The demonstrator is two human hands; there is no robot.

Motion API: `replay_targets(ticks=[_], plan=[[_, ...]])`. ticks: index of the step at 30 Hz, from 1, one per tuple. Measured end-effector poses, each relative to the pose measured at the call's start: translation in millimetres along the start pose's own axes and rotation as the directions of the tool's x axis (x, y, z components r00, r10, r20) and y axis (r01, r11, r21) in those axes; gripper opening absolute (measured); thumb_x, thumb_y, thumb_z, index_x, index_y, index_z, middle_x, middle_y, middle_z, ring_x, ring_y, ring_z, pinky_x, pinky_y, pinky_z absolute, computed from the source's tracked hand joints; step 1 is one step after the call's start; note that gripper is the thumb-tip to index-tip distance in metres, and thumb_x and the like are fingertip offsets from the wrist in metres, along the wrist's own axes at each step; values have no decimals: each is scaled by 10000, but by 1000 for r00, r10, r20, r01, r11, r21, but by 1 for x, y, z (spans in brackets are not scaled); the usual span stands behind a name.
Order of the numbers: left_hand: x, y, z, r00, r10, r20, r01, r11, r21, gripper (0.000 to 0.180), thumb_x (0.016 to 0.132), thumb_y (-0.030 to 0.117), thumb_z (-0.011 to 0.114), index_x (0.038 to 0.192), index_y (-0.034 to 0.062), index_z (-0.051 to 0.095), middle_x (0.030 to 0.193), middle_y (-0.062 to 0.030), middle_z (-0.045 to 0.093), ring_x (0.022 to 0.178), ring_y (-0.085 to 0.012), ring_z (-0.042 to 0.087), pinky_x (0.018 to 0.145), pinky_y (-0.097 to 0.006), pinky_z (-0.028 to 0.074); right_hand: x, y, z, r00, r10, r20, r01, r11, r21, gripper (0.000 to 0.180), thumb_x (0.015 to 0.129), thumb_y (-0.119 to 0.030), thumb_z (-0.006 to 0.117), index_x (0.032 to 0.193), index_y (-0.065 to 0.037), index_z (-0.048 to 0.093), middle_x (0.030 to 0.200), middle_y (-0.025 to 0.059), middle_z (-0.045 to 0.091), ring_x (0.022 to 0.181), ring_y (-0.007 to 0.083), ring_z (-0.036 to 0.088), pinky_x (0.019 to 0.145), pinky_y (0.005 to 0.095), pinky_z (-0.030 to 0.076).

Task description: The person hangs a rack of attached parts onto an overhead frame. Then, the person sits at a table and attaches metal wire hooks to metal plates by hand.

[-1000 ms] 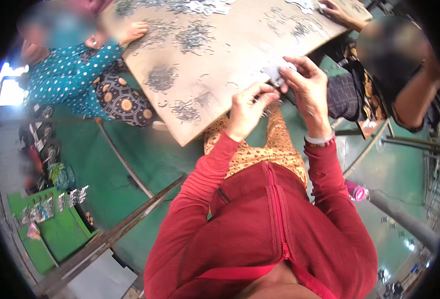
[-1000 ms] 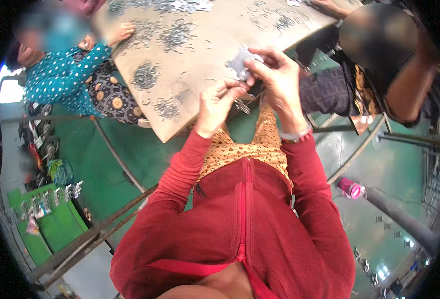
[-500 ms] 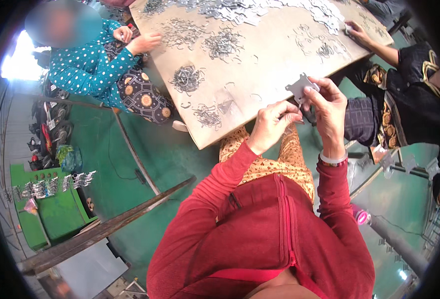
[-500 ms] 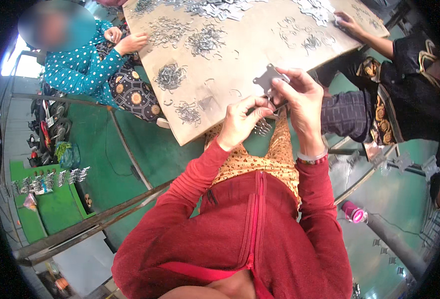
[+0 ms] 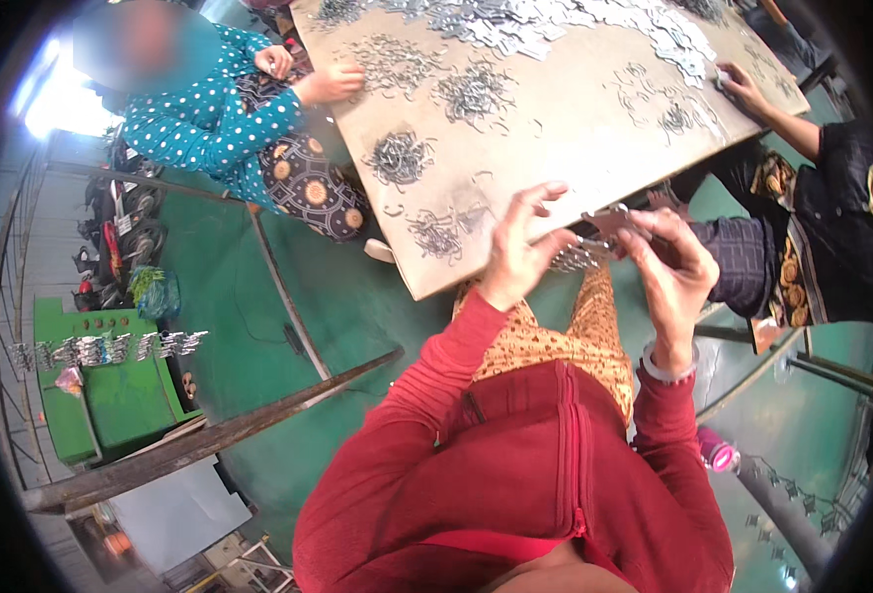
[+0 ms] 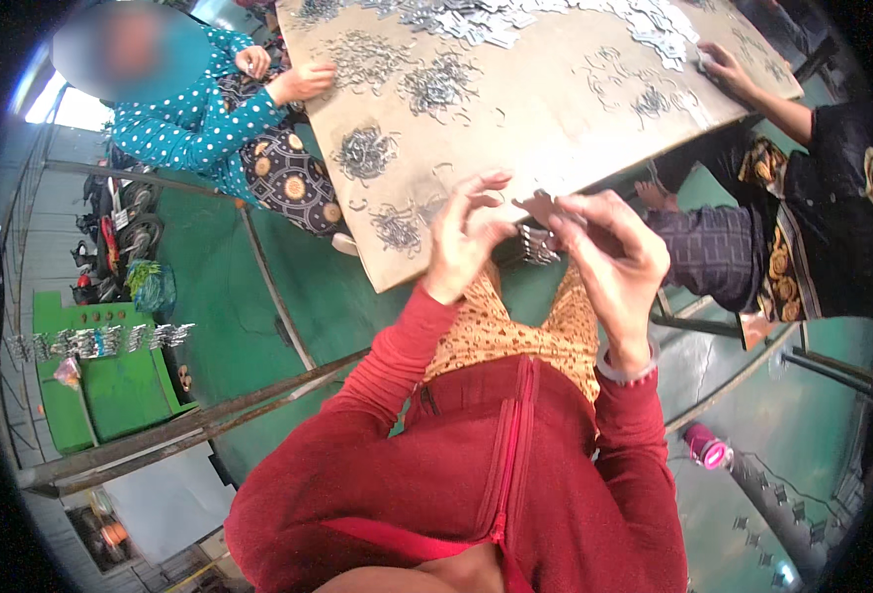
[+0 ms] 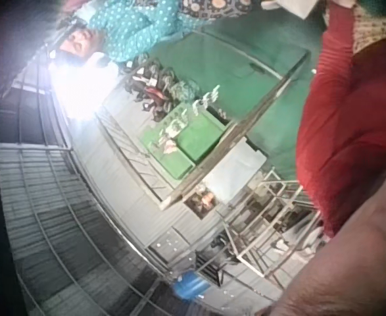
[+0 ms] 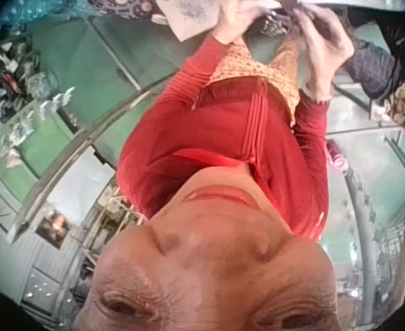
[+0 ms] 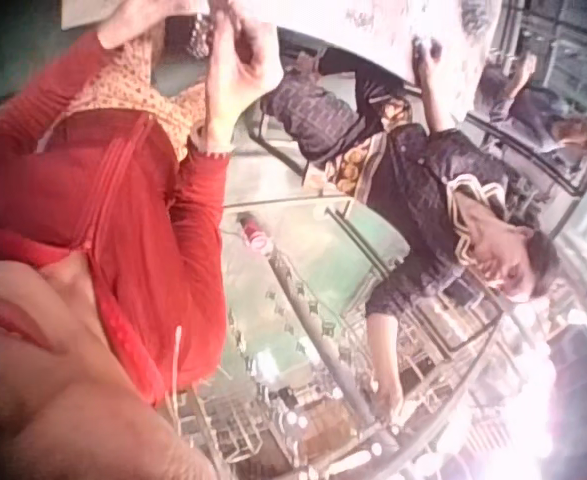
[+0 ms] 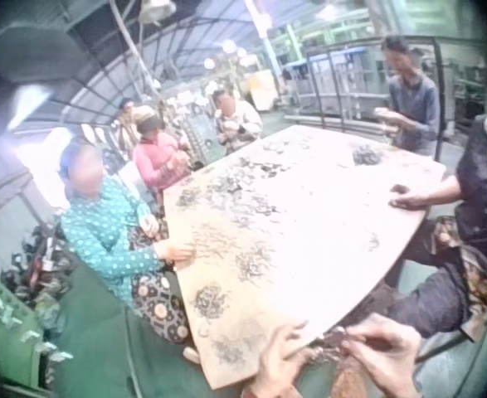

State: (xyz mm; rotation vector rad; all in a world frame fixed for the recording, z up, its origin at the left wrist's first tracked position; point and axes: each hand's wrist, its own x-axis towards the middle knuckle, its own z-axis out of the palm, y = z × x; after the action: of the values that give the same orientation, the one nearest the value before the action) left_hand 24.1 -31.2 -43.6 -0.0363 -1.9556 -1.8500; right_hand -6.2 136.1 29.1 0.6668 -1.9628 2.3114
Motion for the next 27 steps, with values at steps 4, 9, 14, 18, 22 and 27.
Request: replay_targets(ticks=[4, 9, 14, 18, 22, 27], plan=[[73, -36, -75, 988, -102, -112, 148, 796, 587, 156, 809, 171, 615, 898, 51, 661, 768, -107, 667, 618, -189, 615, 596, -295, 469, 1, 11, 0, 999, 40, -5, -40, 998, 51, 189, 751, 127, 626, 928, 60, 624, 815, 63, 588, 689, 87, 569, 596, 185, 469], [153, -69, -134, 971, -195, -140, 223, 512, 830, 168, 733, 186, 666, 824, 46, 692, 785, -136, 672, 749, -210, 650, 688, -310, 482, 7, 14, -1, 993, 117, -17, -114, 988, 102, 175, 755, 132, 619, 921, 77, 615, 799, 69, 583, 662, 113, 591, 576, 202, 480], [169, -84, -101, 952, -273, -137, 229, 342, 911, 196, 689, 233, 689, 788, 64, 693, 758, -146, 660, 762, -272, 637, 708, -359, 483, 13, 26, -10, 991, 131, -26, -127, 983, 130, 194, 745, 140, 622, 922, 62, 622, 801, 85, 588, 652, 119, 593, 573, 200, 478], [163, -116, -99, 985, -152, -86, 133, 337, 932, 185, 691, 220, 677, 797, 69, 680, 778, -140, 657, 775, -280, 630, 707, -379, 483, 15, 24, -12, 988, 154, -30, -152, 987, 58, 200, 740, 123, 641, 927, 54, 626, 797, 73, 592, 631, 109, 590, 560, 196, 470], [160, -96, -102, 995, -78, -62, 94, 533, 841, 151, 733, 160, 645, 832, 47, 660, 767, -131, 660, 730, -245, 637, 682, -359, 486, 14, 16, -11, 994, 112, -15, -111, 992, 62, 181, 750, 107, 642, 923, 56, 625, 786, 63, 592, 631, 99, 588, 555, 189, 465], [151, -67, -88, 998, -60, -1, 40, 665, 746, 145, 807, 93, 594, 916, 1, 625, 734, -97, 648, 669, -146, 609, 618, -280, 484, 3, 9, -15, 986, 156, -52, -149, 982, 117, 164, 770, 95, 631, 930, 64, 618, 804, 56, 601, 656, 98, 595, 571, 195, 479]])
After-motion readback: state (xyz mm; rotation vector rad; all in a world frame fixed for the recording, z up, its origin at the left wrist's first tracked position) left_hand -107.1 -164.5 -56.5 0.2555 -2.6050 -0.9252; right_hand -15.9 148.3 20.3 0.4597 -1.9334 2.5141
